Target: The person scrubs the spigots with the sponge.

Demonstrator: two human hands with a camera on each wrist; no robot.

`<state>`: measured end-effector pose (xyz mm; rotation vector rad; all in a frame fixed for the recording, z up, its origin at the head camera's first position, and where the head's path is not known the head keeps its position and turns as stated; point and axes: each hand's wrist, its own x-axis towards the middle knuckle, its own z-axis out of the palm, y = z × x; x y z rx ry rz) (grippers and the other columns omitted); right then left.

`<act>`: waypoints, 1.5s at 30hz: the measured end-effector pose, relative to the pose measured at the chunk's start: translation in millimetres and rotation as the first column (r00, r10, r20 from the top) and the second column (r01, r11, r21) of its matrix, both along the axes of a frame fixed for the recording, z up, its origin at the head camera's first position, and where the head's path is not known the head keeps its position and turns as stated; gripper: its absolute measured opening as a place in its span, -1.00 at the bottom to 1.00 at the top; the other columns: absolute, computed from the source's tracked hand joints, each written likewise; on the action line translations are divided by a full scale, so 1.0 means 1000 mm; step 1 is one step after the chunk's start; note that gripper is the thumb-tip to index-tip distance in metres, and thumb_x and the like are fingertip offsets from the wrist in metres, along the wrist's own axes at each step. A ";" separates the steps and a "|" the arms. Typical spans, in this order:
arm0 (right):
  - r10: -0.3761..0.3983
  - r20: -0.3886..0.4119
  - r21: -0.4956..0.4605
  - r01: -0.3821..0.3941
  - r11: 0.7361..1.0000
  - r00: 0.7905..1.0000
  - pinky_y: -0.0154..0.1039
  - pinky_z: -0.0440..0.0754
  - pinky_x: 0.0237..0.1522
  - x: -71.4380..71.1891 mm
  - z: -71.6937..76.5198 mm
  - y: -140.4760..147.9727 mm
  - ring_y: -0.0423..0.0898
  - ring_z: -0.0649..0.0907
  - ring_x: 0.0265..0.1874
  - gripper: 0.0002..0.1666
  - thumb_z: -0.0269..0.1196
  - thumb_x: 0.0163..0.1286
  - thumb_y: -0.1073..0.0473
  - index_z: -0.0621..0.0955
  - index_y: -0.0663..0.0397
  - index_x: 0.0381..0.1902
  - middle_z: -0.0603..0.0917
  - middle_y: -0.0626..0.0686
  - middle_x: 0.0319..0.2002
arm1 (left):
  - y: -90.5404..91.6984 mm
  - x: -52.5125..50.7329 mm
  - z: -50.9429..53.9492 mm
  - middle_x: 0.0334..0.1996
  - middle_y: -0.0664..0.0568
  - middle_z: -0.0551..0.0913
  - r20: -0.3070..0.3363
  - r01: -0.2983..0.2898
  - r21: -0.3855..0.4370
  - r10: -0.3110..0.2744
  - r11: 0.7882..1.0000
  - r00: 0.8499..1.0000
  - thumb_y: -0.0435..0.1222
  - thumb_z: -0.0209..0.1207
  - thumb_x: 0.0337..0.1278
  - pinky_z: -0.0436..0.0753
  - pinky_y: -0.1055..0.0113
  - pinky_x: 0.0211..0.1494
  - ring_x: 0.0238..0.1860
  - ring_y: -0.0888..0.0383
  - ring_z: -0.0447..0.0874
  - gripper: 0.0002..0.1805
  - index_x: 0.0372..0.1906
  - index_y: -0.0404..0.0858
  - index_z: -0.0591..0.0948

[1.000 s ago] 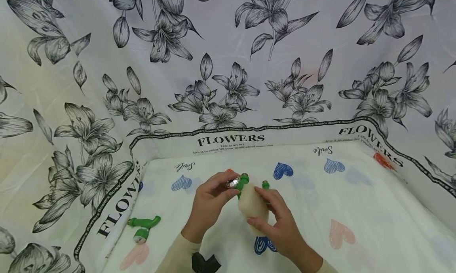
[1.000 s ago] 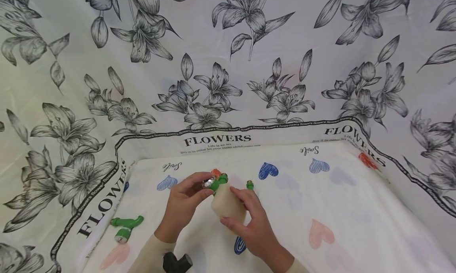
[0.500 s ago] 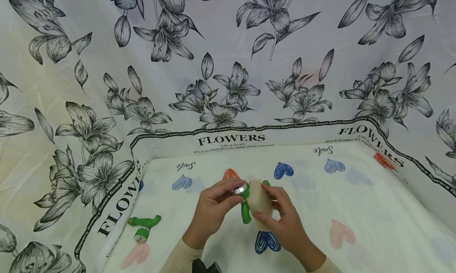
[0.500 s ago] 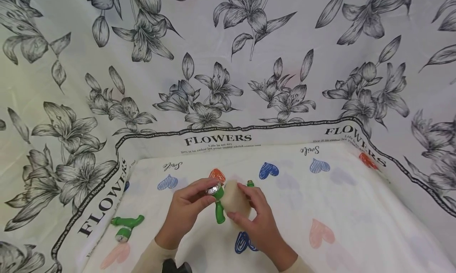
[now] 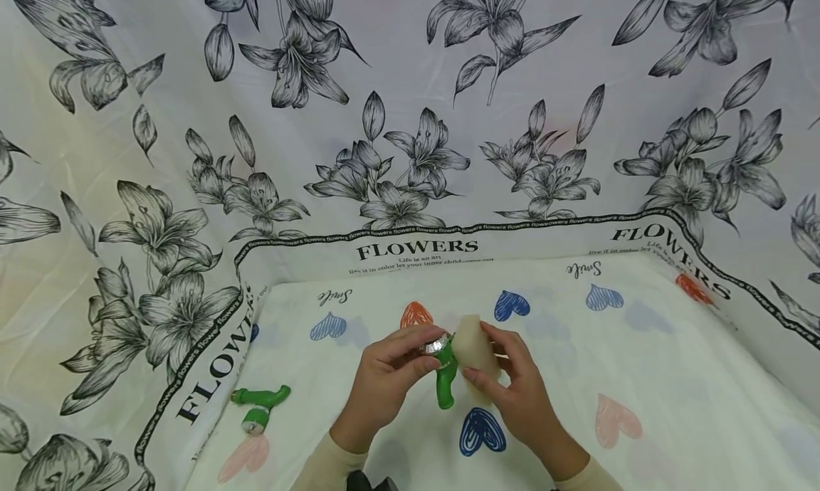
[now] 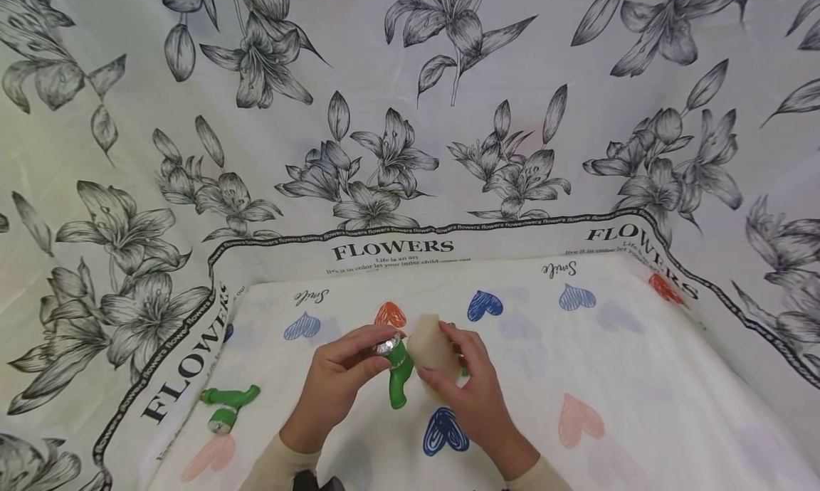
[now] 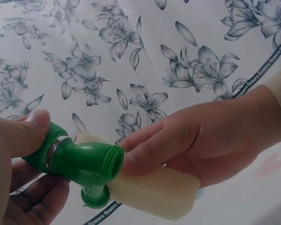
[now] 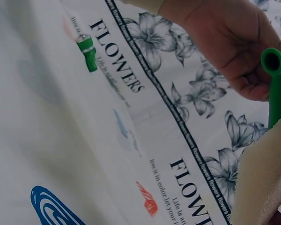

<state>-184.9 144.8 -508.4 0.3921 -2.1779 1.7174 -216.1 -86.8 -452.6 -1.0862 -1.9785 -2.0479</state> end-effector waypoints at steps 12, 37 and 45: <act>0.028 0.035 -0.036 -0.027 0.999 0.999 -0.18 0.69 0.24 0.007 -0.005 -0.008 0.09 0.60 0.20 -0.19 0.51 0.48 0.18 0.46 -0.19 0.59 0.53 -0.06 0.32 | 0.000 -0.002 -0.003 0.23 -0.18 0.73 0.071 -0.034 0.010 0.033 0.999 0.997 -0.47 0.32 0.48 0.73 0.05 0.24 0.17 -0.11 0.76 -0.61 0.32 -0.35 0.71; 0.112 0.010 0.021 -0.113 0.993 0.994 -0.10 0.73 0.18 0.023 -0.002 -0.022 -0.01 0.58 0.25 -0.19 0.51 0.48 0.15 0.44 -0.26 0.58 0.52 -0.11 0.36 | 0.003 -0.007 -0.016 0.23 -0.29 0.70 0.003 -0.177 -0.002 0.177 0.984 0.984 -0.60 0.34 0.38 0.77 0.23 0.17 0.13 -0.01 0.76 -0.58 0.30 -0.45 0.70; 0.103 0.005 0.027 -0.103 0.994 0.995 -0.10 0.74 0.17 0.022 -0.003 -0.023 -0.01 0.59 0.24 -0.19 0.53 0.46 0.14 0.45 -0.24 0.56 0.53 -0.11 0.36 | 0.001 -0.006 -0.015 0.22 -0.31 0.70 0.031 -0.174 -0.007 0.174 0.985 0.984 -0.57 0.35 0.38 0.78 0.24 0.15 0.12 -0.03 0.76 -0.59 0.28 -0.49 0.68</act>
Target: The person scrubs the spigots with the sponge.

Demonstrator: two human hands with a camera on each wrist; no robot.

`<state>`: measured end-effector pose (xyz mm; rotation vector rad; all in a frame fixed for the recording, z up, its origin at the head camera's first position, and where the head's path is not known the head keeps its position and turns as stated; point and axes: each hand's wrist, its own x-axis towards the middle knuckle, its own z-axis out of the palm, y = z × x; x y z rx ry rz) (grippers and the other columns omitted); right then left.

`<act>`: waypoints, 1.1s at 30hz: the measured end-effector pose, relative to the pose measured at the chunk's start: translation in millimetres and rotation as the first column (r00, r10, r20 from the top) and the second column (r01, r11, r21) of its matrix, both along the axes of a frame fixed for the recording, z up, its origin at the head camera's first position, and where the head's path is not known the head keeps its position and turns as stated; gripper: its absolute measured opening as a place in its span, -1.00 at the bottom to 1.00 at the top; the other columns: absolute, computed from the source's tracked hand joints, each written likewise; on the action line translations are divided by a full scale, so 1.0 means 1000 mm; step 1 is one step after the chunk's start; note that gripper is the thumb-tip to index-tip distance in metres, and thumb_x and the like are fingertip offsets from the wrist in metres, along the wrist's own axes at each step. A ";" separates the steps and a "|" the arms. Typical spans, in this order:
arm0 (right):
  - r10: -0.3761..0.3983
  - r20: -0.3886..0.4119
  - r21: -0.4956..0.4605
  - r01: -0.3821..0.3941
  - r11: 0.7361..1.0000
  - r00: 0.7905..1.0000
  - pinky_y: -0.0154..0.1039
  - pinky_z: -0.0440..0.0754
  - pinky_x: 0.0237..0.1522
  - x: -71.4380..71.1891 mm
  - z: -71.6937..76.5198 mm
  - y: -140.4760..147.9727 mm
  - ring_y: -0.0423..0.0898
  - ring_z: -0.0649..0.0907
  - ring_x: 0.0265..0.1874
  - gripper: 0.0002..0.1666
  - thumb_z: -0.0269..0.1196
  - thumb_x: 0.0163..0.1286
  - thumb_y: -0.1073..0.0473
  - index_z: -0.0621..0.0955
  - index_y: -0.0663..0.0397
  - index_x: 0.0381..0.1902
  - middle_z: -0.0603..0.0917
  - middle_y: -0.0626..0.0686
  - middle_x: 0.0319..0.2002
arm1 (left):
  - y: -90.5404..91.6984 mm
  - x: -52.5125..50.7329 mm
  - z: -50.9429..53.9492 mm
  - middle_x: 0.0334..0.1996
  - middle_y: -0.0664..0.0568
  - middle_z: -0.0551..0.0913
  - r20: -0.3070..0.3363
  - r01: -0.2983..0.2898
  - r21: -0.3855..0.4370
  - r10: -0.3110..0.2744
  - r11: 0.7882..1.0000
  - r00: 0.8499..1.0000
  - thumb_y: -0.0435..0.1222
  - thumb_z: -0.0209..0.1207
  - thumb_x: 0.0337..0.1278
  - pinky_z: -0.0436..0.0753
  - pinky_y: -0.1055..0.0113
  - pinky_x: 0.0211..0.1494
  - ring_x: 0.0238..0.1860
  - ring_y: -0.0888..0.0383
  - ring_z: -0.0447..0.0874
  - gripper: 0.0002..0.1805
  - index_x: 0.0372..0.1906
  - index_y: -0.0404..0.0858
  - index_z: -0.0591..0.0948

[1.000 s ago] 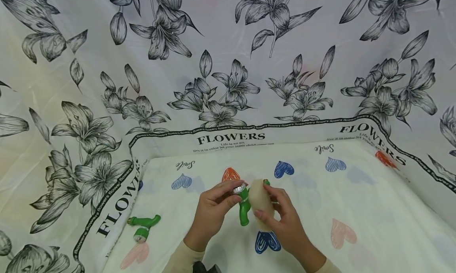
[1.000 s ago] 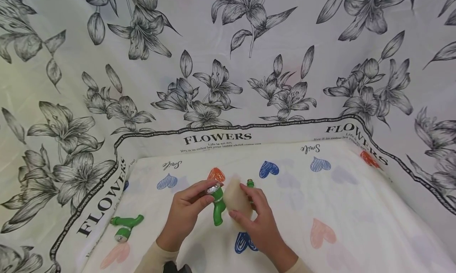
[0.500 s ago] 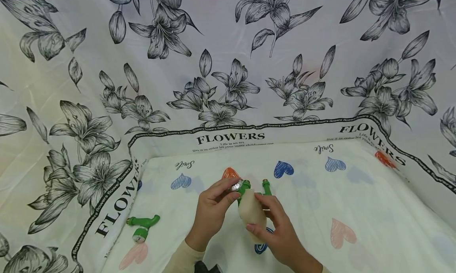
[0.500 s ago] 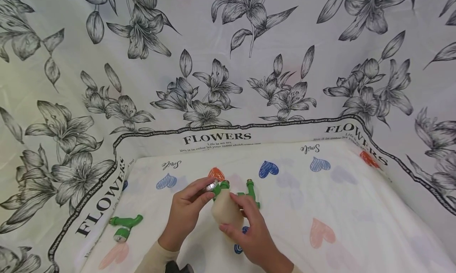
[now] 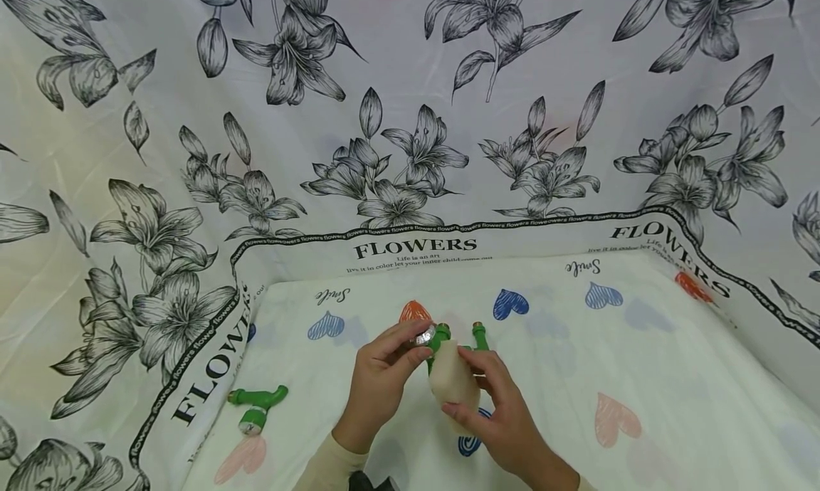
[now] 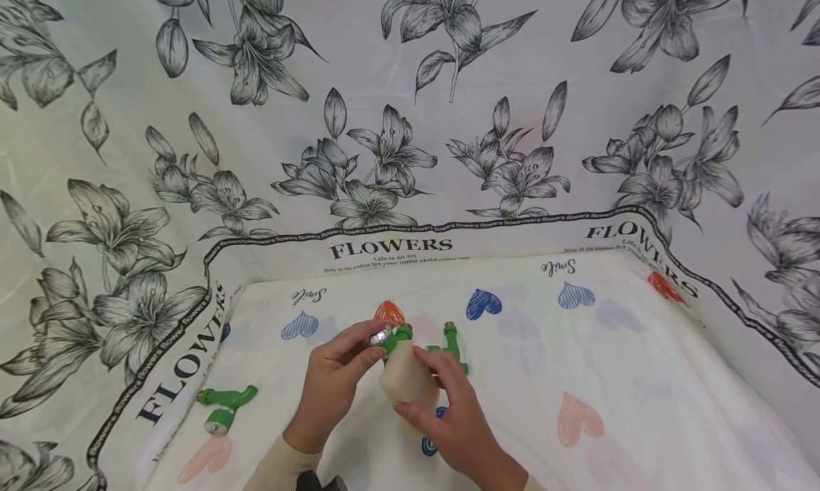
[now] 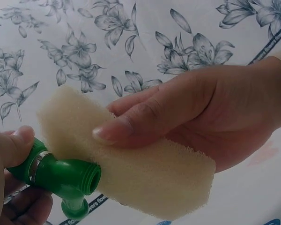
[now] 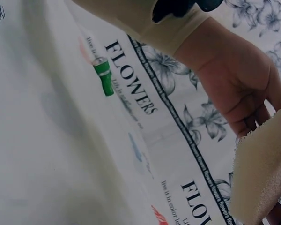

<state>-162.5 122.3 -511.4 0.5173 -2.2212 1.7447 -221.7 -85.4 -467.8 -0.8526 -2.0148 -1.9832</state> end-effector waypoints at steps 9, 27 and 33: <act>-0.029 -0.010 -0.005 0.029 1.000 1.000 -0.10 0.73 0.20 -0.008 -0.003 0.006 -0.02 0.61 0.24 -0.22 0.51 0.48 0.18 0.47 -0.18 0.56 0.54 -0.10 0.32 | 0.000 0.007 0.005 0.21 -0.18 0.74 0.045 0.046 0.015 -0.047 0.999 0.998 -0.56 0.35 0.39 0.77 0.19 0.18 0.14 -0.04 0.76 -0.58 0.29 -0.36 0.72; -0.115 0.036 0.000 0.115 0.993 0.993 -0.10 0.72 0.23 -0.023 -0.010 0.021 0.06 0.61 0.20 -0.16 0.53 0.45 0.21 0.45 -0.10 0.60 0.53 0.00 0.38 | 0.003 0.014 0.011 0.21 -0.15 0.74 0.066 0.115 0.029 -0.117 0.993 0.991 -0.51 0.35 0.43 0.76 0.09 0.20 0.13 -0.10 0.78 -0.61 0.29 -0.34 0.72; -0.098 0.049 -0.005 0.098 0.995 0.994 -0.10 0.73 0.21 -0.020 -0.009 0.016 0.05 0.62 0.18 -0.21 0.52 0.48 0.16 0.47 -0.14 0.58 0.54 -0.03 0.35 | 0.001 0.013 0.010 0.22 -0.14 0.74 0.064 0.081 0.006 -0.081 0.997 0.995 -0.52 0.33 0.44 0.76 0.13 0.20 0.12 -0.09 0.77 -0.60 0.31 -0.32 0.72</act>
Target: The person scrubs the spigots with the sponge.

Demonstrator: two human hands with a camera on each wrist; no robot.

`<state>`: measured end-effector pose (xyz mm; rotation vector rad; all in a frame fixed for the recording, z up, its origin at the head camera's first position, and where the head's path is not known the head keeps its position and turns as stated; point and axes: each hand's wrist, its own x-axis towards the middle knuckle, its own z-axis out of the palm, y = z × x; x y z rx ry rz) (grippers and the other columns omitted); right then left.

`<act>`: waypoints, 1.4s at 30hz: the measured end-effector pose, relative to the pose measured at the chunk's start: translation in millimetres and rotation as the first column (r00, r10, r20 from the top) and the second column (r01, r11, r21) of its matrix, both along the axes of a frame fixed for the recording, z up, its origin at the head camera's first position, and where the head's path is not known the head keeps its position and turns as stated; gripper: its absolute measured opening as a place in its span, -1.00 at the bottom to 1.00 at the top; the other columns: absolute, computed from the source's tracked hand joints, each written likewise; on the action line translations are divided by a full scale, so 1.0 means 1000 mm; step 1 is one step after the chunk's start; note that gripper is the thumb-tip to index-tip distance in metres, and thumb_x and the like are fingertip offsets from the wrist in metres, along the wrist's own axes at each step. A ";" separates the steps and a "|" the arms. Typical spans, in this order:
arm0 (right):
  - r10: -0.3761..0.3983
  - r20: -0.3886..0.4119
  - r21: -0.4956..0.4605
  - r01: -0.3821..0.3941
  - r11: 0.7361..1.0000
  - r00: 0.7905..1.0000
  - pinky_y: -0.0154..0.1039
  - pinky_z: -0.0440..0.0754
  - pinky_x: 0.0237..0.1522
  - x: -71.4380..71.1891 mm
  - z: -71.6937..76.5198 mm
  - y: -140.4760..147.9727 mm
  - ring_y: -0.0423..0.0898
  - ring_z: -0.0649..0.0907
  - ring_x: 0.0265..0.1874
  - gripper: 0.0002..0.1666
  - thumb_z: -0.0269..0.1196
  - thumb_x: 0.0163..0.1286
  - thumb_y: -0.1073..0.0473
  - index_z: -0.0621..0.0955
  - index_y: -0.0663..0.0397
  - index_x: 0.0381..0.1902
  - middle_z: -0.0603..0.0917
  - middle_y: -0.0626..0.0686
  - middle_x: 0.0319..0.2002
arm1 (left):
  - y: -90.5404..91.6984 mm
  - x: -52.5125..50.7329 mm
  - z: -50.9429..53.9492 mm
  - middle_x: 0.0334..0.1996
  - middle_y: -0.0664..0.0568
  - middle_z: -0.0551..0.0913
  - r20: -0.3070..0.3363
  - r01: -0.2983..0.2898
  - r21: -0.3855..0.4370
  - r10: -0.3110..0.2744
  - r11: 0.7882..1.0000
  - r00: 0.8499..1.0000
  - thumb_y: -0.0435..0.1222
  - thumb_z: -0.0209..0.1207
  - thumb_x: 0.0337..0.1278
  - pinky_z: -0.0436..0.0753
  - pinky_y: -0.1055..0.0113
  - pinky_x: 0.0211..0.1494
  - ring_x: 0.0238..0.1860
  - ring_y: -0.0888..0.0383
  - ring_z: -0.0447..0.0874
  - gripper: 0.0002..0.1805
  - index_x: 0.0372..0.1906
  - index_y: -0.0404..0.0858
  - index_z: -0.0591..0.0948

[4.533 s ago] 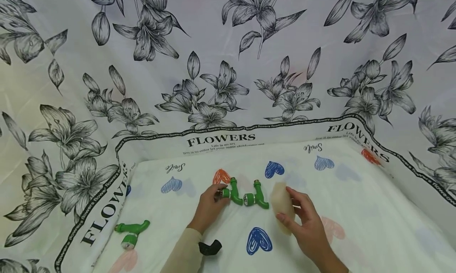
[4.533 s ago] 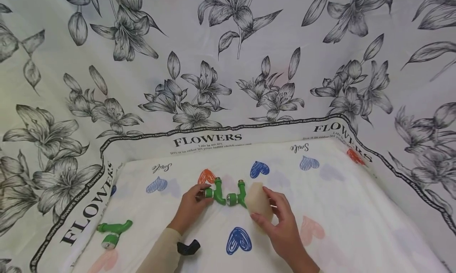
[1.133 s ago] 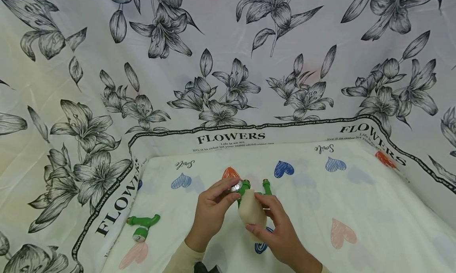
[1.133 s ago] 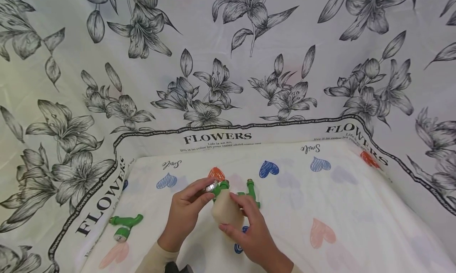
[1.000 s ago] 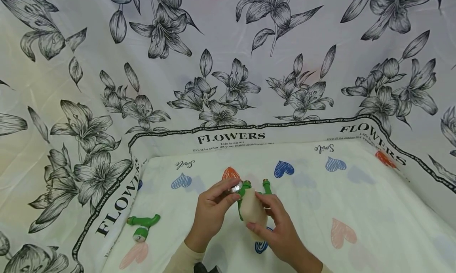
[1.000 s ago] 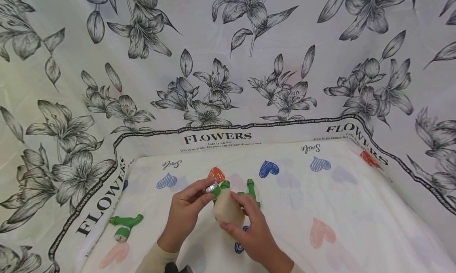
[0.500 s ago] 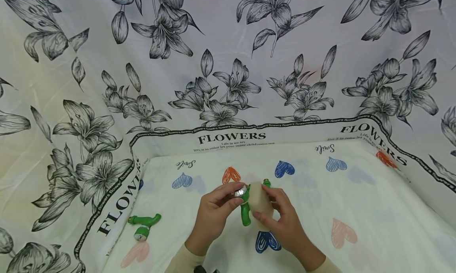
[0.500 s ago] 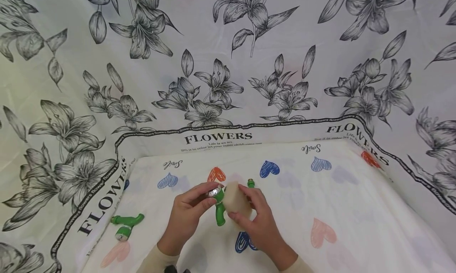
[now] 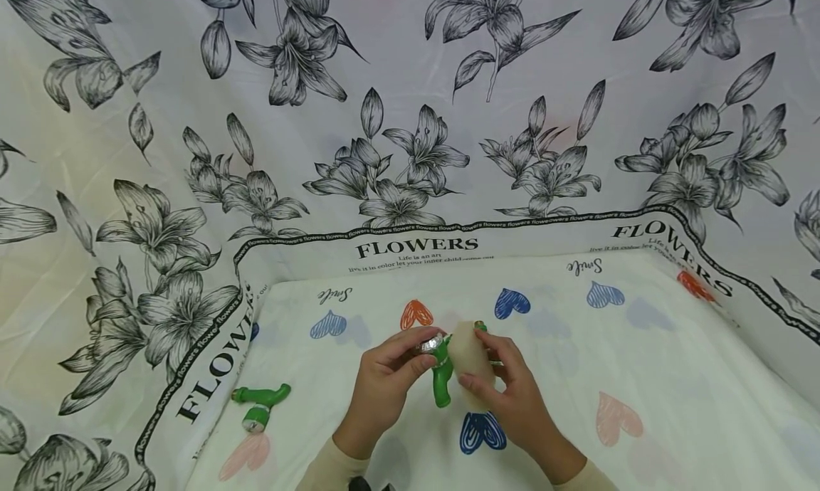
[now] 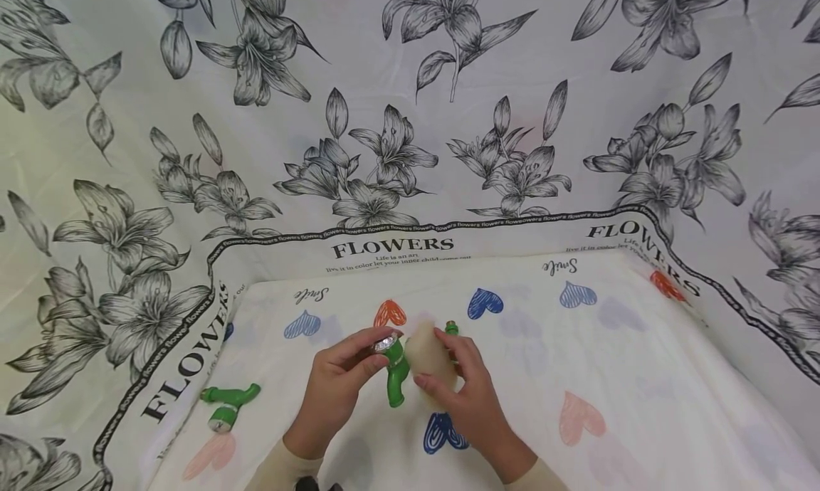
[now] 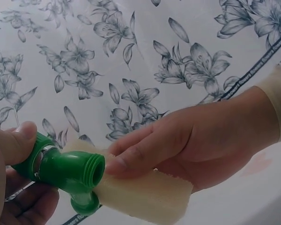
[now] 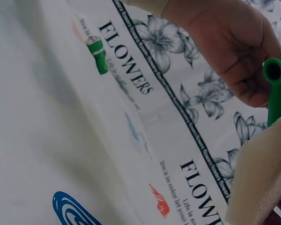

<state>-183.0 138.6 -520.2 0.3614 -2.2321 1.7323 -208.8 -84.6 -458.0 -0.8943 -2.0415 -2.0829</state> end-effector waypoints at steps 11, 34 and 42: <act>0.063 0.024 -0.035 -0.063 0.997 0.998 -0.10 0.73 0.21 0.010 0.006 -0.009 0.02 0.62 0.17 -0.23 0.51 0.48 0.12 0.48 -0.22 0.56 0.54 -0.07 0.30 | -0.001 -0.003 -0.005 0.23 -0.16 0.74 0.021 -0.039 0.014 0.039 0.999 0.999 -0.54 0.32 0.43 0.73 0.13 0.25 0.20 -0.09 0.75 -0.59 0.32 -0.43 0.68; 0.151 -0.048 0.000 -0.151 0.988 0.987 -0.12 0.74 0.17 0.023 0.010 -0.018 -0.01 0.60 0.25 -0.16 0.54 0.44 0.18 0.46 -0.24 0.58 0.52 -0.08 0.38 | -0.005 -0.007 -0.009 0.22 -0.24 0.72 0.067 -0.110 0.054 0.107 0.992 0.992 -0.53 0.35 0.41 0.77 0.17 0.18 0.11 -0.03 0.77 -0.60 0.28 -0.36 0.72; 0.127 -0.066 0.016 -0.126 0.992 0.990 -0.09 0.75 0.17 0.016 0.006 -0.014 -0.01 0.61 0.24 -0.22 0.51 0.48 0.16 0.47 -0.24 0.56 0.54 -0.09 0.36 | -0.005 -0.004 -0.008 0.21 -0.24 0.73 0.095 -0.078 0.060 0.072 0.995 0.993 -0.53 0.34 0.43 0.76 0.13 0.20 0.14 -0.05 0.77 -0.61 0.28 -0.47 0.68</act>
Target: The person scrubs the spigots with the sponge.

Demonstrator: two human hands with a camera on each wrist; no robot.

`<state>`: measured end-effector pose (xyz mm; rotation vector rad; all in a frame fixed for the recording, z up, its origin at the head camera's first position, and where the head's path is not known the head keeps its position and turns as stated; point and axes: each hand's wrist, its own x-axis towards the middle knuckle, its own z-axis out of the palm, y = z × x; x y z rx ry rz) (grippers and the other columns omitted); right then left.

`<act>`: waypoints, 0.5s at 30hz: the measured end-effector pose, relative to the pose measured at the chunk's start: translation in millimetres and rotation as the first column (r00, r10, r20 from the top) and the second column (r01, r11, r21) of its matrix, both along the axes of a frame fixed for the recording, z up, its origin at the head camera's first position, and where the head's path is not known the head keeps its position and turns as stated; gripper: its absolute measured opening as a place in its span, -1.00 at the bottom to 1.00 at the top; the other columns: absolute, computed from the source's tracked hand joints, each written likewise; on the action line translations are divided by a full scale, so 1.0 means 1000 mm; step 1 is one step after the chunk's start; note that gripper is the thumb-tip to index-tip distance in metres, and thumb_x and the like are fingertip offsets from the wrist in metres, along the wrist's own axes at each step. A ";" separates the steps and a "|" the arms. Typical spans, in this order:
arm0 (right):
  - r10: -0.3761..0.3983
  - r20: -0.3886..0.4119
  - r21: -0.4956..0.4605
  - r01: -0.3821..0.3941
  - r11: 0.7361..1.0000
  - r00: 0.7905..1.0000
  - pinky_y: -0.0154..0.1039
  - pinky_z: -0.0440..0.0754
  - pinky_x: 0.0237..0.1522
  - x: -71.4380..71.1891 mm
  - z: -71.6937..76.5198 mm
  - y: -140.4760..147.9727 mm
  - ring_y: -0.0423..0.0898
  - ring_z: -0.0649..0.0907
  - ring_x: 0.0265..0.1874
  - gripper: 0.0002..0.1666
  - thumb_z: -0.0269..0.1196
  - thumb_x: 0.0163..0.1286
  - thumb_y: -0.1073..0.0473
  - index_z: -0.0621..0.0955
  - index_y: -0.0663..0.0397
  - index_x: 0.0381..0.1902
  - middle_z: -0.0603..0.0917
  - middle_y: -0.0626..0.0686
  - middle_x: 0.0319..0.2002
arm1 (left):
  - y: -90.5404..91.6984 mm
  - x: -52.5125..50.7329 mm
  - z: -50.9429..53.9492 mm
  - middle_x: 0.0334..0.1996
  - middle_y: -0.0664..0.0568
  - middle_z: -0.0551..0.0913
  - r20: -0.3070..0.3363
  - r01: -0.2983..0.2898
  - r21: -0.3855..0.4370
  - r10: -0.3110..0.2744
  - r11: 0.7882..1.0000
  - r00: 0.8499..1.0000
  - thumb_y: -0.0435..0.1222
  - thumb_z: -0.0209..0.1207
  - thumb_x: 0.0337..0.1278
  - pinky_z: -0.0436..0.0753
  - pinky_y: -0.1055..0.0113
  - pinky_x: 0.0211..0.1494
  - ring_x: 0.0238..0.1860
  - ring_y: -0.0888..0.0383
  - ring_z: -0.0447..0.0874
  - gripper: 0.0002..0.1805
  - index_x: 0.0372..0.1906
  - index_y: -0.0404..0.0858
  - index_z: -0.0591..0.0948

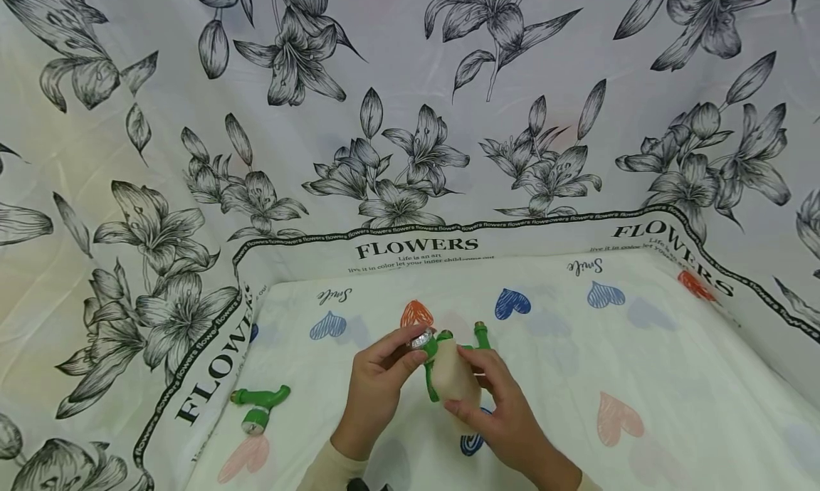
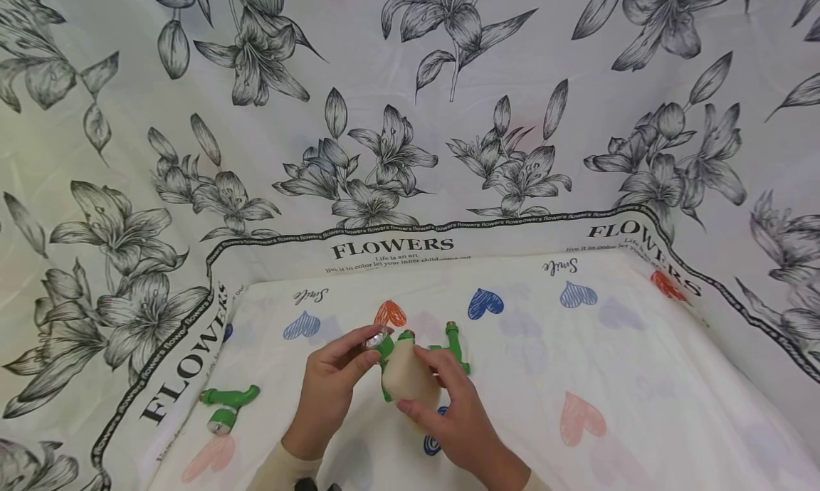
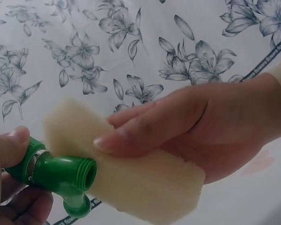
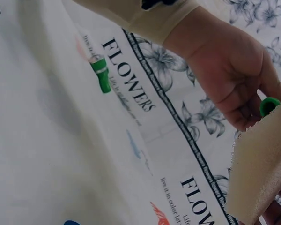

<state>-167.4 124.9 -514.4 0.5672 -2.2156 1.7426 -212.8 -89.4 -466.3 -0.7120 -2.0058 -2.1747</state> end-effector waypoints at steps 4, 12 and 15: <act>-0.042 0.011 0.005 0.042 0.999 0.999 -0.07 0.76 0.16 -0.006 -0.003 0.005 -0.01 0.63 0.20 -0.24 0.50 0.49 0.15 0.48 -0.22 0.55 0.55 -0.10 0.33 | 0.002 0.003 0.002 0.21 -0.22 0.74 -0.010 0.032 -0.004 -0.032 0.999 0.999 -0.54 0.34 0.42 0.74 0.09 0.22 0.16 -0.09 0.76 -0.61 0.29 -0.38 0.71; -0.087 0.040 0.028 0.086 0.996 0.995 -0.06 0.76 0.16 -0.014 -0.005 0.009 -0.02 0.63 0.18 -0.24 0.50 0.48 0.12 0.49 -0.18 0.55 0.57 -0.08 0.32 | 0.005 0.006 0.002 0.20 -0.17 0.75 -0.006 0.028 -0.016 -0.028 0.999 1.000 -0.53 0.36 0.40 0.74 0.08 0.23 0.15 -0.12 0.76 -0.60 0.28 -0.34 0.73; -0.119 0.055 0.025 0.118 0.993 0.991 -0.03 0.74 0.18 -0.016 -0.007 0.012 0.00 0.62 0.18 -0.22 0.51 0.47 0.16 0.49 -0.15 0.56 0.56 -0.07 0.33 | 0.005 0.007 0.003 0.19 -0.16 0.75 0.002 0.042 -0.020 -0.042 0.999 0.999 -0.52 0.36 0.42 0.73 0.07 0.24 0.16 -0.15 0.76 -0.60 0.29 -0.33 0.72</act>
